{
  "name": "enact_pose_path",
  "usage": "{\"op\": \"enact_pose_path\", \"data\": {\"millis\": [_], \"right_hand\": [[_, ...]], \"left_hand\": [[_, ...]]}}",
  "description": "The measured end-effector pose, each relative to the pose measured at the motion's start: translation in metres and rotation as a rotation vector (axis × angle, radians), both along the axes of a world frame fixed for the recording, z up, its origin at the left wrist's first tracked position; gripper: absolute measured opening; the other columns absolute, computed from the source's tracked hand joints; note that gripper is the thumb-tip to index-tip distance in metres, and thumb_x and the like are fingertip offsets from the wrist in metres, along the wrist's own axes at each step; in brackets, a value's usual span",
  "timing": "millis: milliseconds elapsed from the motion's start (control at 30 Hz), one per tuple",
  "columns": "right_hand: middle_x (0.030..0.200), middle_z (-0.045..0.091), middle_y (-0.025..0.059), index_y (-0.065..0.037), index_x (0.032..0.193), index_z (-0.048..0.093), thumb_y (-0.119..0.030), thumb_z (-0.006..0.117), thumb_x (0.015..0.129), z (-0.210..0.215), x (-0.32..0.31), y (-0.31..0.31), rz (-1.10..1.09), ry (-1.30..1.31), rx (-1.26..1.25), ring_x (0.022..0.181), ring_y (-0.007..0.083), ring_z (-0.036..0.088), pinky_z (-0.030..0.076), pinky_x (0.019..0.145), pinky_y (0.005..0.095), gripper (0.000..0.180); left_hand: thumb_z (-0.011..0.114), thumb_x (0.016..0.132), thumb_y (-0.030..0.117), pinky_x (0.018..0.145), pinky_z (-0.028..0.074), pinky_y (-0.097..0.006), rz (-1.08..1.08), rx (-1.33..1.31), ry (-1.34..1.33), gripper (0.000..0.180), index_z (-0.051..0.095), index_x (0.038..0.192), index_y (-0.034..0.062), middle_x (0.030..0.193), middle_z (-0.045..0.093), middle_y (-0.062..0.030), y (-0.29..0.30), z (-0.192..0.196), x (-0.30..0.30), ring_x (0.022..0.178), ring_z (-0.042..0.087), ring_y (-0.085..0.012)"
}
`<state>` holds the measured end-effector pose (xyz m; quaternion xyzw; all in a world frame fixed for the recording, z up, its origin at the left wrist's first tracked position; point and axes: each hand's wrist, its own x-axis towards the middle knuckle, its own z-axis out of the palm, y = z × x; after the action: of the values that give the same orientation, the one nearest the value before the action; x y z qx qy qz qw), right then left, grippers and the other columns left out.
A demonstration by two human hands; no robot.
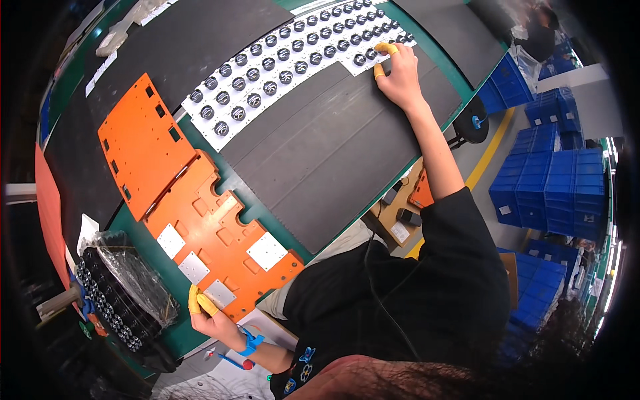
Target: Assembling LED components by placing modules onto a base plate at a factory workstation.
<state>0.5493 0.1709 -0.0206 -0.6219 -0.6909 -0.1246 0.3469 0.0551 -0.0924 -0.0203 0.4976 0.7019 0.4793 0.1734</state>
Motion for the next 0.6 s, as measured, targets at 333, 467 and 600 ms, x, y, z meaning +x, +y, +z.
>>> {"op": "enact_pose_path", "data": {"millis": [333,467,600], "right_hand": [[0.099,0.059,0.007,-0.008,0.102,0.063,-0.002,0.066,0.072,0.0,0.003,-0.002,0.043,-0.023,0.03,0.1,0.0282,0.053,0.04,0.088,0.0395,0.03],[0.091,0.061,0.0093,-0.007,0.1,0.062,0.001,0.064,0.075,0.016,-0.028,-0.018,0.173,0.008,0.083,0.093,0.0299,0.057,0.042,0.084,0.04,0.026],[0.086,0.066,0.0112,-0.004,0.102,0.064,-0.01,0.07,0.082,0.053,-0.145,-0.113,0.512,0.415,-0.46,0.076,0.0233,0.067,0.054,0.07,0.0333,0.022]], "left_hand": [[0.05,0.099,0.008,0.075,0.052,-0.029,0.023,0.013,0.006,0.027,0.062,0.117,-0.0072,0.103,0.066,-0.0133,-0.004,-0.002,0.003,0.087,0.063,-0.0153],[0.053,0.097,0.008,0.076,0.051,-0.03,0.043,-0.004,0.062,0.025,0.064,0.114,-0.0067,0.103,0.068,-0.0149,-0.004,-0.002,0.001,0.088,0.064,-0.0175],[0.053,0.095,0.005,0.079,0.051,-0.031,0.014,-0.033,0.096,0.024,0.064,0.113,-0.0074,0.103,0.069,-0.0169,0.001,0.004,0.002,0.09,0.065,-0.0195]]}}
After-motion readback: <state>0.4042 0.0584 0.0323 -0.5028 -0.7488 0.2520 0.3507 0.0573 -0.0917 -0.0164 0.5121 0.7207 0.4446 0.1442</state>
